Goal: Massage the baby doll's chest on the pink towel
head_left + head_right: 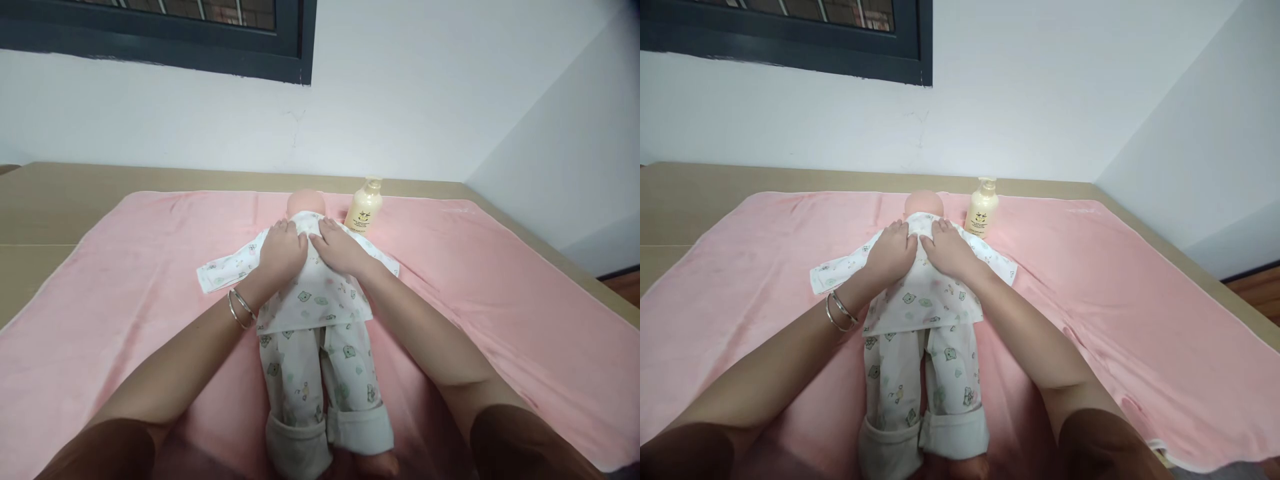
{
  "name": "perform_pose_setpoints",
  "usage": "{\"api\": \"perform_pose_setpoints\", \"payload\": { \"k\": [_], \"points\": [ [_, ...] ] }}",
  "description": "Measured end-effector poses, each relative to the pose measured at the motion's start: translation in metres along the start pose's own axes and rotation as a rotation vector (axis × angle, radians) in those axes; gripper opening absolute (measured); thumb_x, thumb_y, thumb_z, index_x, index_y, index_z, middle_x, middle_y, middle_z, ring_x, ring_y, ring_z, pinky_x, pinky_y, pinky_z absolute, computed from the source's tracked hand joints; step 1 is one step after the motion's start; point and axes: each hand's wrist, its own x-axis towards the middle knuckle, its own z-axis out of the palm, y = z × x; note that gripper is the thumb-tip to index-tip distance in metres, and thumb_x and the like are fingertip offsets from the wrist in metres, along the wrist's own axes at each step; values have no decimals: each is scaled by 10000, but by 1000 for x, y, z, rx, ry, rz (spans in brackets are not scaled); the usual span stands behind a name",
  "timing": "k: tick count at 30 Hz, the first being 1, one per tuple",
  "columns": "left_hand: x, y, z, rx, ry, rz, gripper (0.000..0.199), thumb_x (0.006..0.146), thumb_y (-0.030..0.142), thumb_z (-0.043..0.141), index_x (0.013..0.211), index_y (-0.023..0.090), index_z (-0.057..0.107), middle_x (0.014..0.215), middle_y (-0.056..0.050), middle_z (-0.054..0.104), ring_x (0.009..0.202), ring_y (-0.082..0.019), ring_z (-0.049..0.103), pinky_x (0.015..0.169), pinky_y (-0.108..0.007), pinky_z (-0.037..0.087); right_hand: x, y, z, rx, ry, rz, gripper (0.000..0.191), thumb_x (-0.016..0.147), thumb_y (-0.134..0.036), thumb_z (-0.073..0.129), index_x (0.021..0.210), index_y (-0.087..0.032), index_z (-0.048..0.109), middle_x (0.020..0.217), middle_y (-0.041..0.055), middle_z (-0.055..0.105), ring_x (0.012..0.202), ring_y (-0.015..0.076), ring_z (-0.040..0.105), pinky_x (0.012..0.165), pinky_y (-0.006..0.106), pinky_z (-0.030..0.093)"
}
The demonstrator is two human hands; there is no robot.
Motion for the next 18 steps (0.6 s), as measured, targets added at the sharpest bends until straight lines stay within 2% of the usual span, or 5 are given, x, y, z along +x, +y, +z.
{"api": "perform_pose_setpoints", "payload": {
  "k": [2,5,9,13,18],
  "points": [
    [-7,6,-1,72,8,68,482,975,237,311,1304,-44,525,1400,-269,543,1382,-332,461,1181,-459,330,7,4,1,23,10,57,702,1016,-440,254,1523,45,266,1615,230,225,1526,323,171,1252,434,172],
    [-7,6,-1,58,-6,110,480,966,213,312,1327,-37,505,1415,-267,530,1387,-322,457,1172,-459,347,6,1,5,-10,40,61,684,1016,-413,265,1523,46,262,1608,236,242,1520,338,184,1248,460,182],
    [7,-4,0,-88,-33,30,404,942,207,316,1195,54,592,1311,-218,618,1284,-303,545,1106,-444,422,-11,-12,8,-124,77,-63,628,1005,-316,266,1482,90,318,1551,274,347,1489,348,271,1238,486,213],
    [13,-9,4,-158,1,-13,343,928,219,323,1058,121,624,1200,-187,668,1194,-304,588,1064,-463,445,-16,-15,5,-141,72,-161,570,990,-255,275,1422,89,414,1518,268,406,1482,318,302,1252,451,202],
    [9,-8,12,-183,24,-28,441,947,277,315,1251,63,552,1361,-212,584,1340,-310,490,1158,-484,344,3,0,4,7,52,-16,638,1008,-373,272,1501,29,326,1595,222,292,1513,314,223,1244,446,216]
  ]
}}
